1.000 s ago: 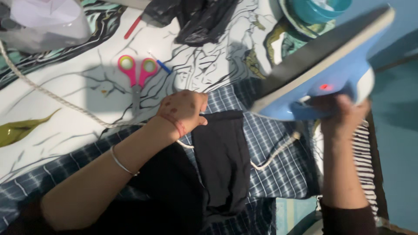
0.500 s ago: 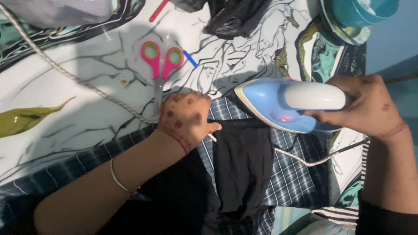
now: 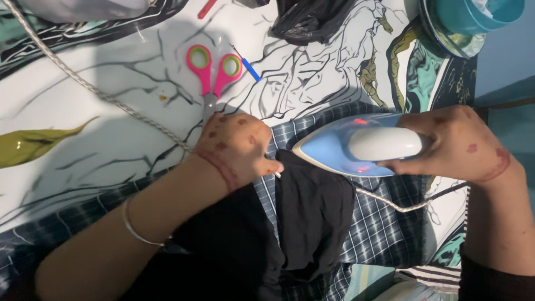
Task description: The person irons a black garment on a checkered cloth using a blue electric iron. They repeatedly adjust the fabric and move the iron over different sections to smooth out wrinkles.
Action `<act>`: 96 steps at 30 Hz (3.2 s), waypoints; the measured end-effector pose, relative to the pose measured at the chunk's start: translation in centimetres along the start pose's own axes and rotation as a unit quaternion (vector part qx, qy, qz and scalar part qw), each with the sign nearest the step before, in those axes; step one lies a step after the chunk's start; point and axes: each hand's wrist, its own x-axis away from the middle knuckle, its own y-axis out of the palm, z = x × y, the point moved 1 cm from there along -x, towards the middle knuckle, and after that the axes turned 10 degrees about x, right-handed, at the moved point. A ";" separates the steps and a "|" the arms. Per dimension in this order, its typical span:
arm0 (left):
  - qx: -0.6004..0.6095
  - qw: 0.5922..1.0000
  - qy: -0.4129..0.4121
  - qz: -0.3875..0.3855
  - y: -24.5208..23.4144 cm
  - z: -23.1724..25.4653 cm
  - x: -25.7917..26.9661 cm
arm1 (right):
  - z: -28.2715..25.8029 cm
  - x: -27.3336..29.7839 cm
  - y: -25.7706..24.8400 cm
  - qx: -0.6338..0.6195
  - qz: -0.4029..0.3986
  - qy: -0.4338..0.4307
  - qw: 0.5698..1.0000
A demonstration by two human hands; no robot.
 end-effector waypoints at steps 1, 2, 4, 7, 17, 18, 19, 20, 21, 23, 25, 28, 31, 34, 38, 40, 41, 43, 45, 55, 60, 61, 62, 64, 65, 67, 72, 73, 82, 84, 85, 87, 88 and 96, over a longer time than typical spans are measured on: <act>0.023 0.999 0.018 -0.022 -0.3 -0.2 -0.1 | -0.1 -0.1 0.0 0.004 0.000 -0.004 1.000; 0.046 0.997 0.036 -0.043 -0.6 -0.5 -0.2 | -0.1 -0.2 0.0 0.008 0.001 -0.009 1.000; 0.081 0.993 0.046 -0.069 -0.8 -0.6 -0.3 | -0.3 -0.4 -0.1 0.025 -0.001 -0.015 1.000; 0.103 0.990 0.030 -0.088 -0.9 -0.4 -0.1 | -0.7 -0.6 -0.4 0.054 -0.004 -0.019 0.998; 0.071 0.986 0.139 -0.052 -0.3 -0.4 1.0 | -1.2 0.2 1.0 0.162 0.074 -0.041 0.983; 0.078 0.988 0.101 -0.090 -0.3 -0.4 0.8 | -1.2 0.3 1.0 0.162 0.081 -0.045 0.982; 0.087 0.988 0.094 -0.091 -0.4 -0.2 0.8 | -1.2 0.4 1.0 0.163 0.077 -0.040 0.983; 0.096 0.988 0.085 -0.091 -0.5 -0.2 0.9 | -1.2 0.4 1.0 0.163 0.073 -0.036 0.983; 0.105 0.987 0.077 -0.092 -0.5 -0.3 0.9 | -1.2 0.4 1.0 0.163 0.070 -0.032 0.984; 0.093 0.989 0.085 -0.071 -0.2 -0.5 1.0 | -1.3 0.7 1.1 0.171 0.079 -0.023 0.982; 0.084 0.990 0.100 -0.057 0.2 -0.8 1.1 | -1.2 0.9 1.2 0.180 0.074 -0.005 0.981; 0.083 0.988 0.111 -0.067 0.3 -0.9 0.9 | -0.9 1.4 1.3 0.188 0.060 0.032 0.980; 0.096 0.986 0.116 -0.065 -0.1 -1.1 0.8 | -0.4 1.8 1.3 0.174 0.078 0.040 0.981; 0.125 0.978 0.170 -0.012 -0.2 -1.2 1.1 | 0.2 2.2 1.0 0.136 0.104 0.021 0.985; 0.166 0.973 0.147 -0.058 -2.0 -1.0 0.7 | 0.3 1.5 -0.4 0.127 0.121 -0.009 0.984; 0.141 0.981 0.116 -0.063 -3.2 -0.4 0.8 | -0.4 0.7 -1.0 0.126 0.105 -0.021 0.986; 0.121 0.987 0.083 -0.066 -3.9 -0.2 1.0 | -1.0 0.2 -0.9 0.115 0.091 -0.025 0.989; 0.093 0.992 0.023 -0.085 -5.1 0.2 1.1 | -1.9 -0.6 -1.0 0.099 0.076 -0.038 0.992; 0.076 0.990 -0.034 -0.118 -5.8 0.2 1.1 | -2.6 -1.5 -0.9 0.088 0.073 -0.058 0.992; 0.175 0.983 0.029 -0.050 -3.6 -2.2 2.1 | -4.6 -2.5 -0.6 0.181 0.072 -0.102 0.976; -0.004 0.940 0.270 0.208 -5.7 2.2 7.5 | -5.0 -2.4 -0.8 0.173 0.064 -0.100 0.978; -0.043 0.957 0.209 0.194 -5.4 3.0 8.5 | -5.0 -2.3 -0.9 0.180 0.068 -0.095 0.977; -0.084 0.970 0.145 0.178 -5.0 3.8 9.3 | -5.2 -2.1 -0.8 0.185 0.073 -0.090 0.976; -0.122 0.987 -0.014 0.104 -4.7 4.2 10.6 | -5.3 -1.8 -0.8 0.198 0.085 -0.082 0.973; -0.117 0.986 -0.110 0.048 -4.7 4.2 11.5 | -5.4 -1.7 -0.7 0.206 0.092 -0.080 0.971; -0.099 0.967 -0.237 -0.004 -4.6 4.4 13.2 | -5.4 -1.5 -0.5 0.215 0.105 -0.078 0.968; -0.026 0.974 -0.186 0.125 -3.6 4.6 15.8 | -5.4 -1.1 -0.2 0.235 0.114 -0.060 0.963; -0.003 0.977 -0.175 0.119 -3.3 4.2 15.9 | -5.3 -1.0 -0.1 0.233 0.111 -0.047 0.965; -0.008 0.973 0.061 0.224 -2.4 4.3 11.5 | 1.3 3.5 -1.2 -0.052 0.253 0.025 0.966; 0.005 0.965 0.181 0.192 -1.7 3.7 9.0 | 3.5 5.0 -1.6 -0.179 0.262 0.061 0.946; -0.033 0.967 0.187 0.169 -1.0 3.3 7.5 | 4.4 5.9 -1.6 -0.179 0.272 0.088 0.941; -0.113 0.965 0.200 0.128 0.2 2.2 3.8 | 6.0 7.1 -1.9 -0.177 0.300 0.139 0.927; -0.134 0.965 0.197 0.105 0.7 1.4 2.4 | 6.7 7.7 -1.8 -0.223 0.328 0.137 0.908; -0.240 0.962 0.079 0.101 -0.2 -0.5 -7.3 | 11.7 9.7 1.6 -0.418 0.481 0.099 0.764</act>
